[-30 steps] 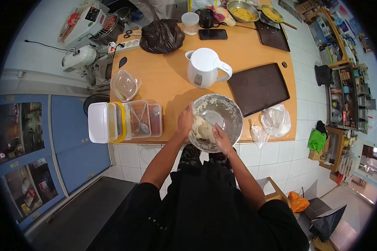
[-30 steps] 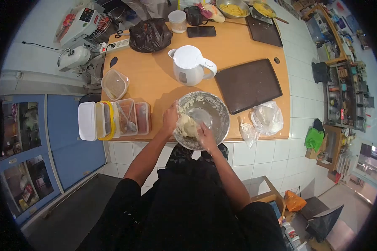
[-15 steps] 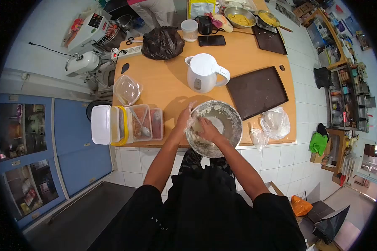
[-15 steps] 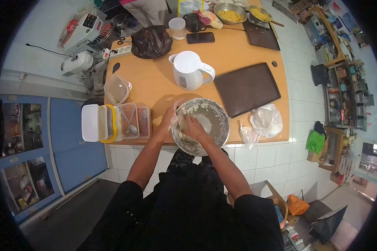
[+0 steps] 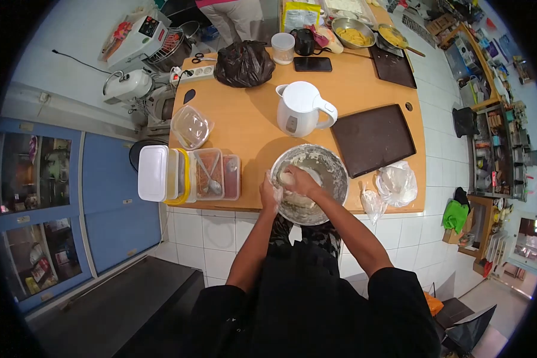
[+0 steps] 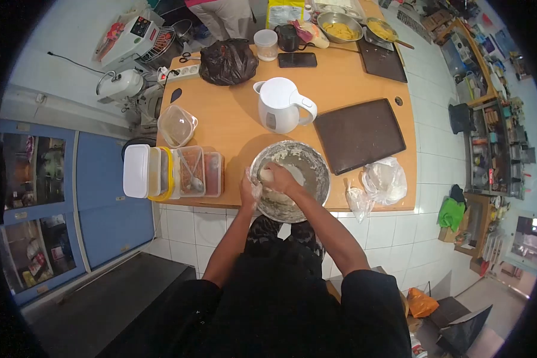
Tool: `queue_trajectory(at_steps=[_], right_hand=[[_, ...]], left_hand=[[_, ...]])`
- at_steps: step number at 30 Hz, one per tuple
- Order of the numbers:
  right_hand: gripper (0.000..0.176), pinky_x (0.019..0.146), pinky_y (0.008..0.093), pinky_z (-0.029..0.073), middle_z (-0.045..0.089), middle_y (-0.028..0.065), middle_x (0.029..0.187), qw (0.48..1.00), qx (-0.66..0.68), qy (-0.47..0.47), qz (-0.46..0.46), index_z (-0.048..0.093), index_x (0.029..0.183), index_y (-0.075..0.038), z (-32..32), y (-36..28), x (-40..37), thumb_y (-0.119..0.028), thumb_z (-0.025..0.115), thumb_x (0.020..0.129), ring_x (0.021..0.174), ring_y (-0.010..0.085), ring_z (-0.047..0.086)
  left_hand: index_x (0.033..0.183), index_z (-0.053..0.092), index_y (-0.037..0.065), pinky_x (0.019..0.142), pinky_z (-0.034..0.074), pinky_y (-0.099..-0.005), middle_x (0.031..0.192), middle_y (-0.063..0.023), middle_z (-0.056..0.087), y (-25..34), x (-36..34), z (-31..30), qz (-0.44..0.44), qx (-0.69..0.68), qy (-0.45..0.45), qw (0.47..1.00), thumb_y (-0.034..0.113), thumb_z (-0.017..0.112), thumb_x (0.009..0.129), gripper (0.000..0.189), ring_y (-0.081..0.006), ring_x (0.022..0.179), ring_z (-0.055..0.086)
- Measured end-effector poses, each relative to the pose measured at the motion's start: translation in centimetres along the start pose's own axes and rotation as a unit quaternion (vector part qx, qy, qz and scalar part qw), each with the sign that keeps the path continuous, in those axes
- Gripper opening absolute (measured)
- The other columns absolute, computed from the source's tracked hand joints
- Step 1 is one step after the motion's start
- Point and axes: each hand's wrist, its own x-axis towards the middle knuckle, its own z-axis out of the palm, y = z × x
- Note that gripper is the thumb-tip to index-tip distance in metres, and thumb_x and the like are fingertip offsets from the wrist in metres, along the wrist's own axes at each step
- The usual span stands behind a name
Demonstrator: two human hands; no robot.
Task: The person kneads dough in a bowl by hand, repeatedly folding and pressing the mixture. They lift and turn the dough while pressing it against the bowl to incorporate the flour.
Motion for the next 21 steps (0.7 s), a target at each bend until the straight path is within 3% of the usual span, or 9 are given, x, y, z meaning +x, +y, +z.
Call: queue_trajectory(at_steps=[3, 6, 8, 11, 13, 15, 17, 20, 21], right_hand=[[0.048, 0.094, 0.0398, 0.047, 0.062, 0.0175, 0.112, 0.998, 0.03, 0.019, -0.043, 0.056, 0.112, -0.004, -1.2, -1.3, -3.1, -0.014, 0.076, 0.069, 0.108, 0.0352, 0.06], [0.043, 0.094, 0.0389, 0.047, 0.061, 0.0166, 0.111, 0.995, 0.026, 0.036, -0.089, 0.057, 0.109, -0.006, -2.1, -1.1, -6.7, -0.013, 0.075, 0.071, 0.107, 0.034, 0.06], [0.04, 0.093, 0.0386, 0.047, 0.061, 0.016, 0.111, 0.996, 0.01, 0.023, -0.085, 0.058, 0.107, -0.005, -3.2, -1.3, -8.7, -0.014, 0.074, 0.072, 0.108, 0.0332, 0.059], [0.036, 0.093, 0.039, 0.047, 0.059, 0.0164, 0.114, 0.994, -0.005, 0.037, -0.1, 0.06, 0.102, -0.004, -4.9, -1.2, -9.4, -0.016, 0.075, 0.071, 0.106, 0.0363, 0.059], [0.039, 0.092, 0.0413, 0.047, 0.059, 0.0176, 0.113, 0.966, -0.117, 0.181, -0.145, 0.057, 0.105, -0.004, -4.6, -3.0, -8.1, -0.017, 0.074, 0.073, 0.104, 0.0386, 0.06], [0.043, 0.092, 0.0437, 0.047, 0.06, 0.0189, 0.113, 0.962, -0.127, 0.223, -0.088, 0.053, 0.11, -0.005, -2.8, -4.3, -5.2, -0.018, 0.073, 0.074, 0.101, 0.0401, 0.061], [0.049, 0.091, 0.046, 0.047, 0.06, 0.0201, 0.114, 0.985, -0.033, 0.159, 0.065, 0.048, 0.115, -0.005, 1.1, -2.7, -1.7, -0.019, 0.072, 0.075, 0.099, 0.0408, 0.062], [0.056, 0.086, 0.0499, 0.048, 0.061, 0.0228, 0.109, 0.955, -0.277, 0.076, 0.073, 0.04, 0.121, -0.005, 3.2, -3.0, -1.6, -0.02, 0.068, 0.076, 0.097, 0.0427, 0.062], [0.048, 0.089, 0.05, 0.048, 0.062, 0.0232, 0.106, 0.957, -0.279, 0.049, 0.069, 0.051, 0.12, -0.003, 3.1, -2.8, -2.2, -0.015, 0.066, 0.076, 0.097, 0.0436, 0.06]], left_hand=[[0.115, 0.055, 0.001, 0.069, 0.049, -0.0397, 0.088, -0.0211, 0.066, -1.9, 1.3, 0.9, -0.051, 0.033, 0.0, 0.998, 0.0, 0.057, 0.081, 0.035, -0.0363, 0.08, 0.065], [0.117, 0.055, 0.003, 0.071, 0.05, -0.0394, 0.09, -0.0204, 0.066, -1.1, 1.7, 0.2, -0.046, 0.014, -0.034, 0.998, 0.006, 0.061, 0.082, 0.036, -0.0333, 0.078, 0.065], [0.119, 0.054, 0.003, 0.072, 0.05, -0.0398, 0.091, -0.0207, 0.066, -8.6, 3.0, 3.4, -0.094, -0.028, -0.031, 0.995, 0.007, 0.061, 0.082, 0.037, -0.0333, 0.079, 0.065], [0.121, 0.054, 0.004, 0.074, 0.051, -0.0415, 0.093, -0.0217, 0.066, -8.7, 3.7, 3.3, -0.107, -0.053, -0.055, 0.991, 0.008, 0.061, 0.082, 0.04, -0.0346, 0.081, 0.066], [0.123, 0.054, 0.004, 0.075, 0.051, -0.0427, 0.095, -0.0227, 0.066, -6.3, 2.8, 2.5, -0.095, -0.029, -0.082, 0.992, 0.008, 0.061, 0.082, 0.042, -0.0367, 0.084, 0.066], [0.123, 0.053, 0.003, 0.076, 0.051, -0.0436, 0.096, -0.024, 0.066, -0.9, 2.5, 0.3, -0.071, 0.029, -0.106, 0.991, 0.006, 0.06, 0.082, 0.042, -0.0396, 0.087, 0.065], [0.123, 0.054, 0.003, 0.076, 0.051, -0.0442, 0.095, -0.0242, 0.066, -0.5, 2.7, 0.3, -0.047, 0.092, -0.107, 0.989, 0.007, 0.059, 0.083, 0.04, -0.0406, 0.087, 0.065], [0.122, 0.054, 0.002, 0.076, 0.05, -0.0447, 0.092, -0.0252, 0.066, -0.3, 3.4, 0.4, -0.009, 0.143, -0.081, 0.986, 0.009, 0.058, 0.085, 0.038, -0.0415, 0.087, 0.064], [0.122, 0.054, 0.001, 0.077, 0.05, -0.0448, 0.091, -0.0256, 0.065, -0.3, 3.5, 0.6, 0.002, 0.151, -0.069, 0.986, 0.01, 0.057, 0.085, 0.037, -0.0418, 0.088, 0.064]])
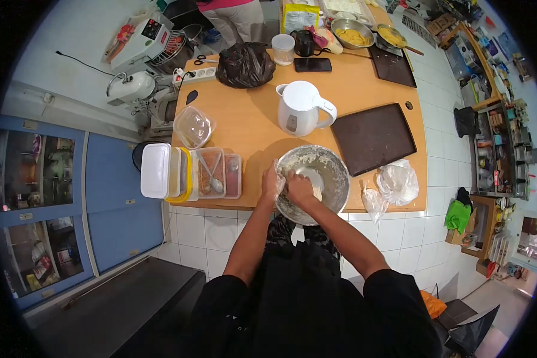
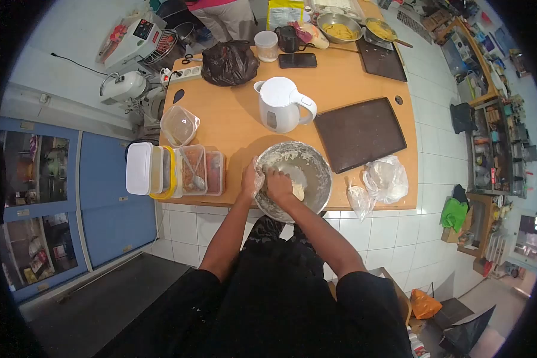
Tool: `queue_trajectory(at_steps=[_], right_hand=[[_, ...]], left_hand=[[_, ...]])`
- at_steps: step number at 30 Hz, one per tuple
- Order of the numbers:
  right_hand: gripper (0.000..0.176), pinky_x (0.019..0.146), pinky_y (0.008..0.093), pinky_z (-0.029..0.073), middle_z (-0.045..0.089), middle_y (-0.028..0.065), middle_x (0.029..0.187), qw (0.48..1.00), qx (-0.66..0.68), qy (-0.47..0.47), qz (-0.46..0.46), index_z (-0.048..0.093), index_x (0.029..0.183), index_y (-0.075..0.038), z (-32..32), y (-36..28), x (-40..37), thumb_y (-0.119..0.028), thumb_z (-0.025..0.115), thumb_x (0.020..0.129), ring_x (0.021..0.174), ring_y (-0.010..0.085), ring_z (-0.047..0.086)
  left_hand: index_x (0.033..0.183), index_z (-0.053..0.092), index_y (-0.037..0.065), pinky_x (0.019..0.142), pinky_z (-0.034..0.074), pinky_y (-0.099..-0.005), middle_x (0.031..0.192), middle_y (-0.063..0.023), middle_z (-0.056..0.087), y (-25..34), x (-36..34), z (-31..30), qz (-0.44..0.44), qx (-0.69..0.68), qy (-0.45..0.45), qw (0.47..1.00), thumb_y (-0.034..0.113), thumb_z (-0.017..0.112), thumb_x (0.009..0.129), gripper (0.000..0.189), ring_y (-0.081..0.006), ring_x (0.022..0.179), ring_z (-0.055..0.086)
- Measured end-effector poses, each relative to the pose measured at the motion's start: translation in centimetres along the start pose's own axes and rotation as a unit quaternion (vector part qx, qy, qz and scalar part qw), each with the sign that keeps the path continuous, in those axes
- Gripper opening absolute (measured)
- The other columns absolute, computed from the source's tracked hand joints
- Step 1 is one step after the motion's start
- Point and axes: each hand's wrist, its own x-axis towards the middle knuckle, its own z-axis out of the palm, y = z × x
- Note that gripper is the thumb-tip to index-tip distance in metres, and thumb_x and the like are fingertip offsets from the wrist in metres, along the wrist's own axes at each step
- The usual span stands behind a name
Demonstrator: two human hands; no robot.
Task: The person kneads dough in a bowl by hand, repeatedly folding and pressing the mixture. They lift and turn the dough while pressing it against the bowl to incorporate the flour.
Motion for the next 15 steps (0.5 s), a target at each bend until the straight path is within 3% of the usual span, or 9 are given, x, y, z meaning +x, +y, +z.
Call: queue_trajectory(at_steps=[3, 5, 7, 8, 10, 12, 14, 15], right_hand=[[0.043, 0.087, 0.0473, 0.049, 0.064, 0.025, 0.1, 0.981, 0.172, -0.068, -0.055, 0.059, 0.117, -0.007, -3.6, 2.7, -2.5, -0.017, 0.067, 0.076, 0.096, 0.0421, 0.061], [0.04, 0.09, 0.0444, 0.049, 0.066, 0.0236, 0.1, 0.975, 0.191, -0.054, -0.102, 0.065, 0.115, -0.012, -4.7, 5.0, -4.0, -0.021, 0.069, 0.077, 0.102, 0.0389, 0.062], [0.041, 0.092, 0.0443, 0.049, 0.066, 0.0219, 0.107, 0.965, 0.211, -0.07, -0.139, 0.065, 0.118, -0.015, -5.4, 6.4, -5.0, -0.024, 0.07, 0.078, 0.106, 0.0391, 0.061], [0.043, 0.093, 0.0449, 0.048, 0.065, 0.0212, 0.112, 0.972, 0.19, -0.024, -0.135, 0.065, 0.119, -0.015, -5.5, 6.2, -5.0, -0.024, 0.071, 0.077, 0.109, 0.0384, 0.06], [0.046, 0.095, 0.0461, 0.047, 0.061, 0.0197, 0.122, 0.979, 0.148, 0.065, -0.122, 0.064, 0.121, -0.016, -5.2, 5.6, -5.3, -0.025, 0.073, 0.077, 0.116, 0.0368, 0.057], [0.046, 0.097, 0.0468, 0.045, 0.061, 0.0196, 0.12, 0.972, 0.195, 0.118, -0.064, 0.064, 0.121, -0.017, -4.6, 2.9, -3.4, -0.025, 0.07, 0.076, 0.111, 0.0383, 0.058], [0.046, 0.097, 0.0469, 0.044, 0.062, 0.0191, 0.118, 0.985, 0.106, 0.128, -0.032, 0.064, 0.121, -0.018, -2.9, 0.5, -1.9, -0.025, 0.069, 0.076, 0.108, 0.039, 0.059], [0.045, 0.097, 0.0467, 0.044, 0.063, 0.0186, 0.116, 0.993, -0.005, 0.111, -0.03, 0.064, 0.12, -0.018, -1.3, -0.4, -1.0, -0.024, 0.069, 0.076, 0.107, 0.039, 0.06]], left_hand=[[0.121, 0.055, 0.0, 0.078, 0.049, -0.0447, 0.091, -0.0264, 0.066, 0.7, 0.3, -1.5, -0.011, -0.044, -0.066, 0.997, 0.012, 0.058, 0.086, 0.037, -0.0403, 0.089, 0.065], [0.119, 0.055, 0.0, 0.078, 0.049, -0.0447, 0.092, -0.0263, 0.066, -2.5, 1.7, 0.8, -0.167, -0.302, -0.076, 0.936, 0.012, 0.058, 0.086, 0.035, -0.039, 0.089, 0.065], [0.118, 0.055, -0.001, 0.078, 0.049, -0.0446, 0.093, -0.0258, 0.067, -2.4, 1.8, 1.0, -0.166, -0.334, -0.073, 0.925, 0.011, 0.057, 0.086, 0.035, -0.0383, 0.089, 0.065], [0.119, 0.055, -0.001, 0.078, 0.049, -0.0446, 0.093, -0.0255, 0.067, -0.4, 0.9, -0.3, -0.092, -0.241, -0.068, 0.964, 0.011, 0.057, 0.086, 0.035, -0.0382, 0.088, 0.065], [0.119, 0.055, -0.001, 0.078, 0.049, -0.0444, 0.093, -0.025, 0.067, 0.8, 0.1, -1.1, 0.0, -0.12, -0.058, 0.991, 0.01, 0.057, 0.086, 0.035, -0.0382, 0.087, 0.065], [0.119, 0.054, -0.001, 0.077, 0.049, -0.044, 0.093, -0.0249, 0.067, 0.3, 0.4, -0.9, 0.038, -0.07, -0.047, 0.996, 0.01, 0.057, 0.085, 0.036, -0.0387, 0.086, 0.065], [0.119, 0.054, -0.001, 0.077, 0.049, -0.0436, 0.093, -0.0254, 0.067, 0.4, 0.9, -0.8, 0.007, -0.05, -0.068, 0.996, 0.009, 0.058, 0.084, 0.037, -0.0397, 0.087, 0.064], [0.119, 0.054, -0.001, 0.077, 0.049, -0.0435, 0.094, -0.0256, 0.066, 0.4, 1.2, -0.9, -0.008, -0.039, -0.076, 0.996, 0.009, 0.058, 0.084, 0.037, -0.0403, 0.088, 0.064]])
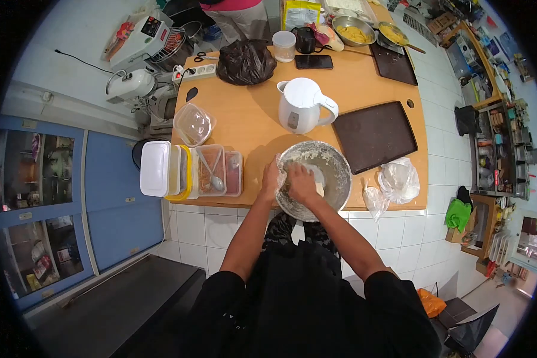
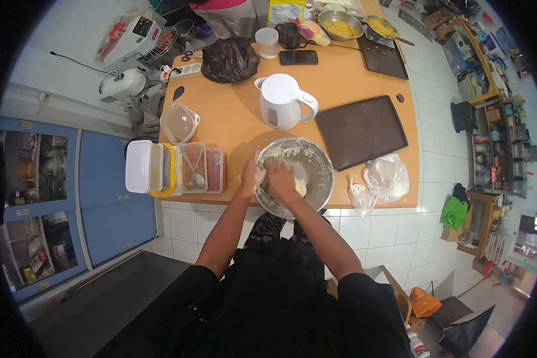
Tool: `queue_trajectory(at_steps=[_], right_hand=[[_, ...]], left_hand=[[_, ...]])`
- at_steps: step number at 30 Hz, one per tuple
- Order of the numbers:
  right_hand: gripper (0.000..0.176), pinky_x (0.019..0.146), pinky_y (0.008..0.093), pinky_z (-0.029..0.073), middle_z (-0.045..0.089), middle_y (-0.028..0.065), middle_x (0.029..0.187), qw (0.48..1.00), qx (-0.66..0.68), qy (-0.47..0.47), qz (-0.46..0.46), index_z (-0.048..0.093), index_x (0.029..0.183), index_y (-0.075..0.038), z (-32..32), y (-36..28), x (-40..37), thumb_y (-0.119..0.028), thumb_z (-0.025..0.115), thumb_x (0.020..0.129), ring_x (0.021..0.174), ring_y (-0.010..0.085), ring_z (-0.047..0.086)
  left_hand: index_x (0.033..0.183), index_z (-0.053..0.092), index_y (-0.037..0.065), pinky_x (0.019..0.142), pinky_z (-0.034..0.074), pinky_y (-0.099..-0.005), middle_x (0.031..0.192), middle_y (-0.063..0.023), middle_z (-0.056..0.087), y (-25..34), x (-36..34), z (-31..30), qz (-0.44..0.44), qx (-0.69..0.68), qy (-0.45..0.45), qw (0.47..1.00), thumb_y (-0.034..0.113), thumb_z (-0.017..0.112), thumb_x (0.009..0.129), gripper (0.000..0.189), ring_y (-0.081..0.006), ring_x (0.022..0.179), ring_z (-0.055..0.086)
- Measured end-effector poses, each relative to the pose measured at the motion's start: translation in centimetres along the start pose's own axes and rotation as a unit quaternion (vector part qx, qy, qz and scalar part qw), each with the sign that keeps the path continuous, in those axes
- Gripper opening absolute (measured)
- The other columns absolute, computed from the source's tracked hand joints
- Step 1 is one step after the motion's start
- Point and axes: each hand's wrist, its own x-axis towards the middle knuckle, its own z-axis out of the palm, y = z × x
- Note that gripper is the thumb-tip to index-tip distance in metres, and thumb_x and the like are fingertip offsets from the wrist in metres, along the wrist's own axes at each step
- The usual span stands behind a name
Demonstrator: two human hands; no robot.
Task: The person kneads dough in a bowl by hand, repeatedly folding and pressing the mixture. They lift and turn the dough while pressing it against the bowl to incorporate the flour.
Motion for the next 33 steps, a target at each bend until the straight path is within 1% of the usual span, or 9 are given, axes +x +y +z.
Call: queue_trajectory(at_steps=[4, 10, 13, 16, 19, 27, 29, 31, 33], right_hand=[[0.022, 0.093, 0.0441, 0.044, 0.065, 0.0089, 0.104, 0.983, -0.097, -0.104, -0.114, 0.066, 0.098, -0.016, 1.8, 0.9, 0.0, -0.022, 0.067, 0.077, 0.101, 0.0313, 0.062], [0.037, 0.094, 0.0508, 0.042, 0.065, 0.0088, 0.115, 0.972, 0.165, -0.159, -0.048, 0.066, 0.113, -0.021, -4.8, 6.6, -2.8, -0.023, 0.066, 0.077, 0.107, 0.0305, 0.061], [0.036, 0.094, 0.053, 0.04, 0.058, 0.0094, 0.125, 0.993, 0.082, -0.076, -0.044, 0.066, 0.111, -0.014, -6.2, 3.2, -1.9, -0.027, 0.066, 0.077, 0.109, 0.0314, 0.058], [0.044, 0.099, 0.0536, 0.034, 0.052, 0.0113, 0.132, 0.97, -0.179, -0.165, -0.029, 0.065, 0.118, -0.007, -2.5, 0.3, 0.4, -0.031, 0.063, 0.08, 0.118, 0.0316, 0.051], [0.041, 0.101, 0.05, 0.029, 0.062, 0.0086, 0.12, 0.931, -0.335, -0.133, -0.061, 0.065, 0.117, -0.005, 4.3, -0.5, 1.3, -0.031, 0.053, 0.088, 0.121, 0.029, 0.047], [0.034, 0.096, 0.0462, 0.031, 0.066, 0.0047, 0.111, 0.953, -0.179, -0.23, -0.082, 0.068, 0.114, -0.016, 0.0, -0.1, 2.4, -0.031, 0.059, 0.085, 0.118, 0.0239, 0.049], [0.034, 0.096, 0.0482, 0.032, 0.066, 0.0039, 0.112, 0.967, -0.083, -0.217, -0.101, 0.068, 0.113, -0.017, -2.2, 1.0, 1.6, -0.03, 0.064, 0.082, 0.116, 0.0256, 0.05], [0.036, 0.094, 0.0506, 0.035, 0.065, 0.0041, 0.116, 0.979, 0.025, -0.17, -0.11, 0.068, 0.112, -0.018, -3.2, 2.7, 0.3, -0.028, 0.068, 0.077, 0.115, 0.0297, 0.051], [0.036, 0.094, 0.0516, 0.035, 0.065, 0.0041, 0.116, 0.986, 0.056, -0.129, -0.09, 0.068, 0.112, -0.016, -3.4, 3.6, -1.6, -0.026, 0.068, 0.078, 0.116, 0.0307, 0.051]], left_hand=[[0.115, 0.055, -0.001, 0.074, 0.049, -0.041, 0.09, -0.0191, 0.067, 0.6, 0.0, -0.6, 0.045, -0.022, 0.009, 0.999, 0.01, 0.054, 0.089, 0.028, -0.031, 0.081, 0.064], [0.109, 0.056, 0.0, 0.07, 0.048, -0.0375, 0.084, -0.0104, 0.065, -2.6, 2.0, 1.1, -0.049, -0.288, -0.036, 0.956, 0.016, 0.044, 0.1, 0.022, -0.0174, 0.072, 0.055], [0.11, 0.056, 0.0, 0.074, 0.048, -0.0373, 0.086, -0.0132, 0.065, 1.4, 0.7, -0.5, -0.006, -0.12, -0.076, 0.99, 0.018, 0.045, 0.099, 0.024, -0.0211, 0.076, 0.058], [0.113, 0.055, 0.0, 0.08, 0.048, -0.0396, 0.092, -0.0174, 0.066, 0.5, 1.9, 0.2, 0.023, -0.05, -0.064, 0.996, 0.019, 0.046, 0.098, 0.025, -0.029, 0.084, 0.062], [0.117, 0.055, 0.0, 0.083, 0.048, -0.0437, 0.099, -0.0218, 0.067, -1.7, 3.5, 1.4, 0.042, -0.011, -0.044, 0.998, 0.018, 0.046, 0.096, 0.029, -0.0372, 0.092, 0.064], [0.118, 0.054, 0.0, 0.083, 0.048, -0.0466, 0.102, -0.0265, 0.065, -0.2, 2.6, -0.5, 0.051, 0.083, -0.041, 0.994, 0.019, 0.053, 0.092, 0.033, -0.043, 0.096, 0.063], [0.118, 0.054, 0.0, 0.082, 0.048, -0.0469, 0.101, -0.0268, 0.065, -4.7, 4.6, 0.8, -0.026, -0.148, -0.055, 0.987, 0.02, 0.057, 0.089, 0.035, -0.0448, 0.096, 0.062], [0.118, 0.054, 0.001, 0.082, 0.048, -0.0473, 0.101, -0.0268, 0.064, -4.5, 4.8, 0.5, -0.022, -0.161, -0.056, 0.985, 0.02, 0.058, 0.088, 0.036, -0.0456, 0.097, 0.061], [0.117, 0.054, 0.002, 0.082, 0.048, -0.0476, 0.101, -0.0265, 0.064, -1.2, 2.6, -2.2, 0.055, 0.048, -0.046, 0.996, 0.021, 0.058, 0.088, 0.035, -0.0455, 0.098, 0.06]])
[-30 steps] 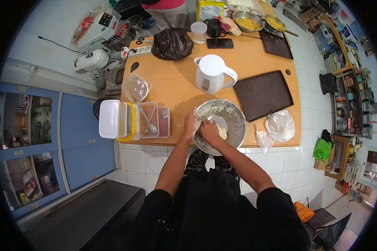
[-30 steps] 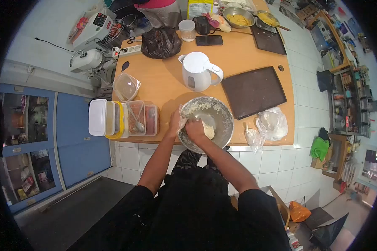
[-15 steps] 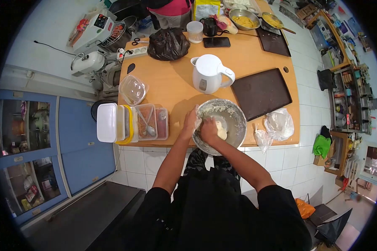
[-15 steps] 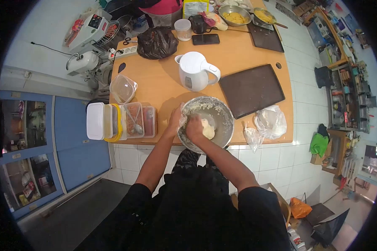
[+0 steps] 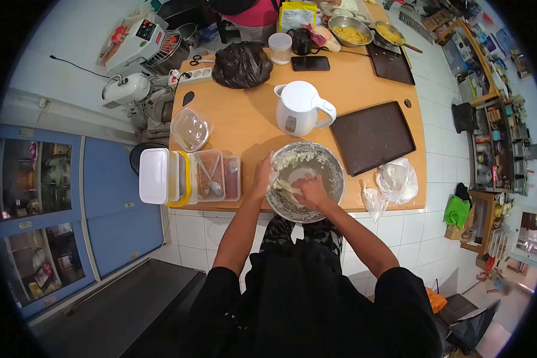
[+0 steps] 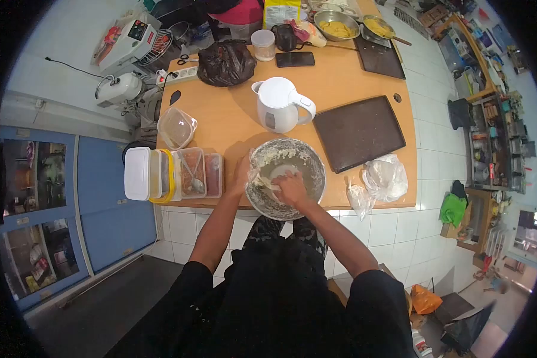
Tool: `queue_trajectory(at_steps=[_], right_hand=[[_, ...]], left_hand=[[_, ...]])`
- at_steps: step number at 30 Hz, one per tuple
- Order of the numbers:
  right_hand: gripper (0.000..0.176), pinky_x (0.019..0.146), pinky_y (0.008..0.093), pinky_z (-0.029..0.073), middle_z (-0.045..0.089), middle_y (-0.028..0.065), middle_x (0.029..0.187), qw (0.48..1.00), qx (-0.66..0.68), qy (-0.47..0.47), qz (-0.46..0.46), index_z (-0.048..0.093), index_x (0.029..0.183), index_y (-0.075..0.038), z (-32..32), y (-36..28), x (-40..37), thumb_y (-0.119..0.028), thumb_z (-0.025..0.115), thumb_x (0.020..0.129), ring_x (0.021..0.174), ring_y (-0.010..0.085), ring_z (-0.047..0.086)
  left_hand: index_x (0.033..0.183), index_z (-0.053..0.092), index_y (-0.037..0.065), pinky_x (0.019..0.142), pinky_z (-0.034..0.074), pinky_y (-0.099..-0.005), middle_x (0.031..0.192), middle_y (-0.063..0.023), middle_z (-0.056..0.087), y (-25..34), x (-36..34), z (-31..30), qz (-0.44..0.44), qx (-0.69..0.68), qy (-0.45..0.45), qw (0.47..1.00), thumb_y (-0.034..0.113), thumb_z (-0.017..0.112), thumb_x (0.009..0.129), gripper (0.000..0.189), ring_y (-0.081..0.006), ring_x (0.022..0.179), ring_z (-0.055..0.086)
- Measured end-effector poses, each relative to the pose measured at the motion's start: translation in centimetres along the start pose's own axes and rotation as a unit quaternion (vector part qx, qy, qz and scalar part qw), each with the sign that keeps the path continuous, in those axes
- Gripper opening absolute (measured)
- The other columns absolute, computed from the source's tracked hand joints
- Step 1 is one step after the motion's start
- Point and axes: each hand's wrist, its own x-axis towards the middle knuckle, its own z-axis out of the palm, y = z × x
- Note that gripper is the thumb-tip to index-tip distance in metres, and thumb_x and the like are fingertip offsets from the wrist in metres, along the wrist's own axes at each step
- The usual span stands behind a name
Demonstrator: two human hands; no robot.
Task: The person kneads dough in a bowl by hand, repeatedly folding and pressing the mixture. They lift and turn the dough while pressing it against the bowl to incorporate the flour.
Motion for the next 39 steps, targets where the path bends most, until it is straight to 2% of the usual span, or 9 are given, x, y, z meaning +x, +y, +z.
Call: queue_trajectory(at_steps=[7, 13, 19, 22, 28, 31, 33, 37, 39], right_hand=[[0.039, 0.093, 0.0479, 0.043, 0.064, 0.0077, 0.119, 0.991, 0.116, 0.06, 0.007, 0.064, 0.118, -0.012, 1.2, -1.6, -6.4, -0.021, 0.068, 0.08, 0.11, 0.0303, 0.056], [0.028, 0.077, 0.0461, 0.054, 0.064, 0.0136, 0.107, 0.962, 0.212, 0.172, 0.02, 0.064, 0.108, -0.006, 0.3, -0.6, -5.8, -0.019, 0.066, 0.083, 0.089, 0.0351, 0.065], [0.023, 0.066, 0.043, 0.055, 0.063, 0.0119, 0.099, 0.973, -0.017, 0.139, 0.183, 0.064, 0.099, -0.006, 0.9, -1.8, -1.0, -0.024, 0.065, 0.084, 0.078, 0.0319, 0.067], [0.025, 0.073, 0.044, 0.054, 0.063, 0.0114, 0.099, 0.972, 0.004, 0.121, 0.203, 0.066, 0.102, -0.008, 1.0, -2.0, -0.6, -0.025, 0.065, 0.083, 0.087, 0.0315, 0.066], [0.03, 0.097, 0.056, 0.04, 0.059, 0.0123, 0.121, 0.96, -0.137, 0.234, 0.078, 0.067, 0.112, -0.018, 2.9, -1.3, -0.9, -0.025, 0.063, 0.083, 0.117, 0.0353, 0.051], [0.031, 0.1, 0.0618, 0.033, 0.057, 0.0109, 0.126, 0.962, 0.205, 0.124, 0.13, 0.065, 0.115, -0.017, 8.4, 1.4, 0.4, -0.029, 0.058, 0.087, 0.119, 0.0342, 0.05], [0.034, 0.101, 0.0615, 0.031, 0.058, 0.0097, 0.125, 0.956, 0.195, 0.102, 0.196, 0.065, 0.116, -0.015, 7.8, 0.9, 1.7, -0.034, 0.053, 0.091, 0.119, 0.0338, 0.051], [0.042, 0.101, 0.056, 0.034, 0.062, 0.0068, 0.12, 0.921, 0.152, 0.069, 0.352, 0.067, 0.112, -0.011, 3.2, -2.5, 3.4, -0.042, 0.045, 0.094, 0.117, 0.0321, 0.053], [0.042, 0.1, 0.0558, 0.034, 0.064, 0.0082, 0.118, 0.95, 0.084, 0.098, 0.285, 0.069, 0.107, -0.011, 4.2, -2.5, 3.0, -0.044, 0.045, 0.094, 0.115, 0.0323, 0.055]], left_hand=[[0.124, 0.052, 0.003, 0.083, 0.049, -0.0476, 0.101, -0.026, 0.065, -0.3, 1.1, 1.0, -0.085, -0.061, -0.003, 0.995, 0.026, 0.058, 0.089, 0.042, -0.0433, 0.097, 0.062], [0.124, 0.052, 0.004, 0.08, 0.049, -0.0474, 0.097, -0.0243, 0.066, 1.6, 0.5, -0.4, -0.078, -0.009, -0.042, 0.996, 0.021, 0.058, 0.089, 0.039, -0.0419, 0.092, 0.064], [0.125, 0.052, 0.005, 0.078, 0.05, -0.0472, 0.095, -0.0239, 0.066, 1.1, -0.1, 0.3, 0.008, 0.047, 0.026, 0.999, 0.014, 0.06, 0.084, 0.042, -0.0414, 0.09, 0.064], [0.124, 0.052, 0.005, 0.077, 0.05, -0.047, 0.095, -0.024, 0.066, 0.4, 0.2, 0.4, -0.01, 0.004, 0.013, 1.0, 0.013, 0.06, 0.084, 0.042, -0.0415, 0.09, 0.064], [0.122, 0.053, 0.004, 0.079, 0.049, -0.0482, 0.099, -0.0259, 0.065, -1.8, 1.1, 2.1, -0.004, -0.054, 0.035, 0.998, 0.012, 0.062, 0.082, 0.042, -0.0433, 0.093, 0.062], [0.121, 0.054, 0.003, 0.08, 0.048, -0.0471, 0.1, -0.0257, 0.064, 1.1, -0.2, 0.5, 0.014, 0.006, 0.016, 1.0, 0.017, 0.062, 0.084, 0.04, -0.0426, 0.094, 0.062], [0.121, 0.055, 0.003, 0.081, 0.047, -0.0439, 0.097, -0.0236, 0.065, 0.5, 0.3, 1.1, -0.04, -0.002, 0.024, 0.999, 0.026, 0.059, 0.088, 0.041, -0.0392, 0.092, 0.063], [0.124, 0.054, 0.002, 0.086, 0.048, -0.0413, 0.102, -0.023, 0.064, 1.1, 0.0, 0.6, 0.04, 0.022, 0.022, 0.999, 0.018, 0.061, 0.088, 0.041, -0.037, 0.099, 0.062], [0.126, 0.051, 0.002, 0.09, 0.048, -0.0401, 0.108, -0.0222, 0.063, 0.6, 0.2, 0.4, 0.09, -0.076, 0.039, 0.992, 0.016, 0.06, 0.09, 0.04, -0.0363, 0.105, 0.061]])
